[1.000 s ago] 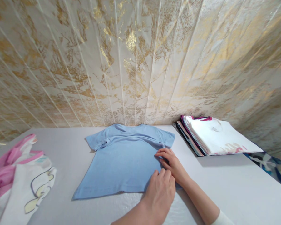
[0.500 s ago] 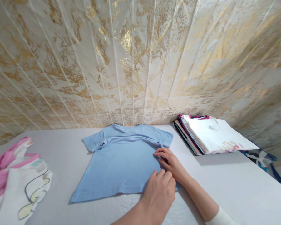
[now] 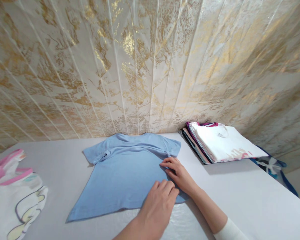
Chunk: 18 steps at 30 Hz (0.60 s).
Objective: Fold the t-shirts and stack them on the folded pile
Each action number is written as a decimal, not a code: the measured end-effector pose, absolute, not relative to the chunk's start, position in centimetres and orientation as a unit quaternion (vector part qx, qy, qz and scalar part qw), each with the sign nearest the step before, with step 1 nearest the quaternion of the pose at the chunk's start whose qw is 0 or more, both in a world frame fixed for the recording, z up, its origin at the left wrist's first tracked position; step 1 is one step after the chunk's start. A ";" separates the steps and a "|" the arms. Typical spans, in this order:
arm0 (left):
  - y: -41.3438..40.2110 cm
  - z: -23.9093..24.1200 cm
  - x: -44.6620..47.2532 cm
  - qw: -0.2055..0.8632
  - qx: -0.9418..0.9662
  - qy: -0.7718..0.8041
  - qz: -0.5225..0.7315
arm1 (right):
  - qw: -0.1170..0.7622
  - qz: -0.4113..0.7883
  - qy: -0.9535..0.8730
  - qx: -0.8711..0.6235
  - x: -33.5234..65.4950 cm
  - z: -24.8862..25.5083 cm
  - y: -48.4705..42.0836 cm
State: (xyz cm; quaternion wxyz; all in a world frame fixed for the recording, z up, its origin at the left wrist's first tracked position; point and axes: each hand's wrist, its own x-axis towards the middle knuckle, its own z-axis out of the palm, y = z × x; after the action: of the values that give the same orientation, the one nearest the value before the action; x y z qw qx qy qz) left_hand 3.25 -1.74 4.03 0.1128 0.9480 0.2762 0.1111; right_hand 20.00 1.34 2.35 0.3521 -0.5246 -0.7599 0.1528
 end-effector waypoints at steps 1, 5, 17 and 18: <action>-1.7 4.0 2.6 0.110 0.952 0.263 0.114 | 0.353 0.153 -0.760 -0.525 20.0 2.4 1.3; -1.7 3.4 0.0 0.119 0.965 0.209 0.104 | 0.352 0.149 -0.759 -0.526 20.0 2.5 1.3; -1.4 3.8 -0.8 0.149 0.960 0.226 0.069 | 0.362 0.147 -0.754 -0.528 20.2 4.1 0.6; -1.2 3.8 -0.7 0.150 0.959 0.231 0.063 | 0.369 0.148 -0.749 -0.529 20.3 4.5 0.3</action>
State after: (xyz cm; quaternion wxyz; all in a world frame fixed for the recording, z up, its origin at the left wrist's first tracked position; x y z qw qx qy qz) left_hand -0.75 -1.24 3.77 0.1501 0.9593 0.2308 0.0627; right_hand 20.28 0.26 4.55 0.3693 -0.5292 -0.7494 0.1482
